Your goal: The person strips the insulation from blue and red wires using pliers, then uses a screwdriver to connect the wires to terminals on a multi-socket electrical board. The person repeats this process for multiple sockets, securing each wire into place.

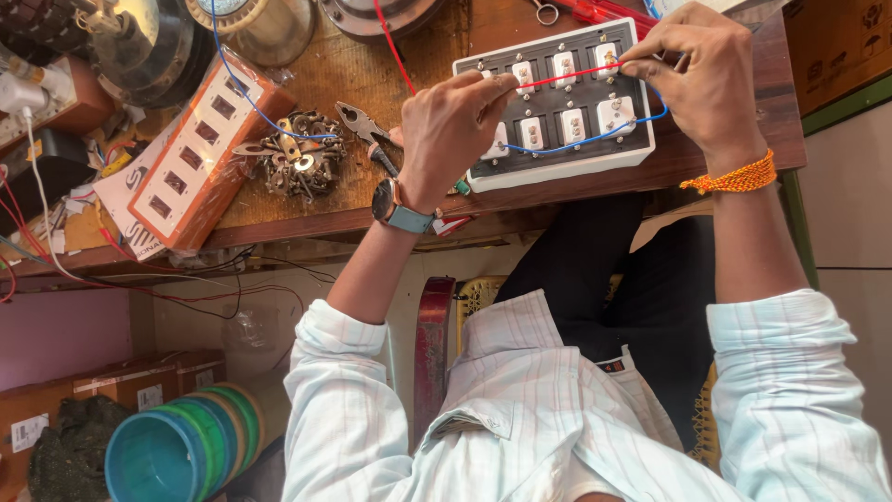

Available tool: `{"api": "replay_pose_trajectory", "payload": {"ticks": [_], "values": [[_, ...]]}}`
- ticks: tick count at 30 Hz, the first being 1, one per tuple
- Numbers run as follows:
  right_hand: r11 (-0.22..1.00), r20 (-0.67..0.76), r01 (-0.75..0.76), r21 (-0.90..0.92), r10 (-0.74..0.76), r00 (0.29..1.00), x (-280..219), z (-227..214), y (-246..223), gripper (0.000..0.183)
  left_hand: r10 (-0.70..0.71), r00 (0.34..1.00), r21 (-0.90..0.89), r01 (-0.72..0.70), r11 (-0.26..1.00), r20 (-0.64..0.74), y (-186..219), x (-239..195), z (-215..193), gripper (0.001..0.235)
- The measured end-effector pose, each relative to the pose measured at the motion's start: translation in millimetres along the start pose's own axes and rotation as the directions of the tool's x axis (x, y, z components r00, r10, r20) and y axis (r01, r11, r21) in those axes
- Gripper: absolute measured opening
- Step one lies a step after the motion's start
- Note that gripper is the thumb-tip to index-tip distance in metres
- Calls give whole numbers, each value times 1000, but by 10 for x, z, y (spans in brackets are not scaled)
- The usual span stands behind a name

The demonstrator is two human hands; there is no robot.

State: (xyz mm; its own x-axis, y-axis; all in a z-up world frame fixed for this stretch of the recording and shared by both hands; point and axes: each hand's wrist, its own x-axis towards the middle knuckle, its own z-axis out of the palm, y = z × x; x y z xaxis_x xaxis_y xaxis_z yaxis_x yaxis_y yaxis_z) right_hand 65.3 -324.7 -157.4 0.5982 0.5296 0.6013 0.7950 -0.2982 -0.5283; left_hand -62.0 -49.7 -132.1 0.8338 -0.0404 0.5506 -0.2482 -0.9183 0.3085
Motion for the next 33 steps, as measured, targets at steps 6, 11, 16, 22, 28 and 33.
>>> {"api": "replay_pose_trajectory", "payload": {"ticks": [6, 11, 16, 22, 28, 33], "values": [[1000, 29, -23, 1, 23, 999, -60, 0, 126, 14, -21, 998, 89, 16, 996, 59, -57, 25, 30, 12], [996, 15, -60, 60, 59, 998, -80, -16, 145, 14, 167, 985, 200, -171, 965, 33, 0, 100, 42, 14], [991, -15, -86, 107, 89, 996, -111, -8, 135, 13, 82, 992, 96, -91, 991, 95, 157, 138, 162, 22], [989, -54, -67, 132, 75, 996, -167, -23, 142, 18, 65, 998, 111, -65, 992, 6, 245, 129, 224, 11], [979, -97, -82, 189, 101, 990, -227, -118, 113, 47, 71, 993, 76, -64, 995, -93, 268, 155, 325, 6], [990, -145, -99, -100, 84, 986, -532, -327, 346, 66, 120, 966, 51, -111, 993, -229, 160, 139, 300, 7]]}}
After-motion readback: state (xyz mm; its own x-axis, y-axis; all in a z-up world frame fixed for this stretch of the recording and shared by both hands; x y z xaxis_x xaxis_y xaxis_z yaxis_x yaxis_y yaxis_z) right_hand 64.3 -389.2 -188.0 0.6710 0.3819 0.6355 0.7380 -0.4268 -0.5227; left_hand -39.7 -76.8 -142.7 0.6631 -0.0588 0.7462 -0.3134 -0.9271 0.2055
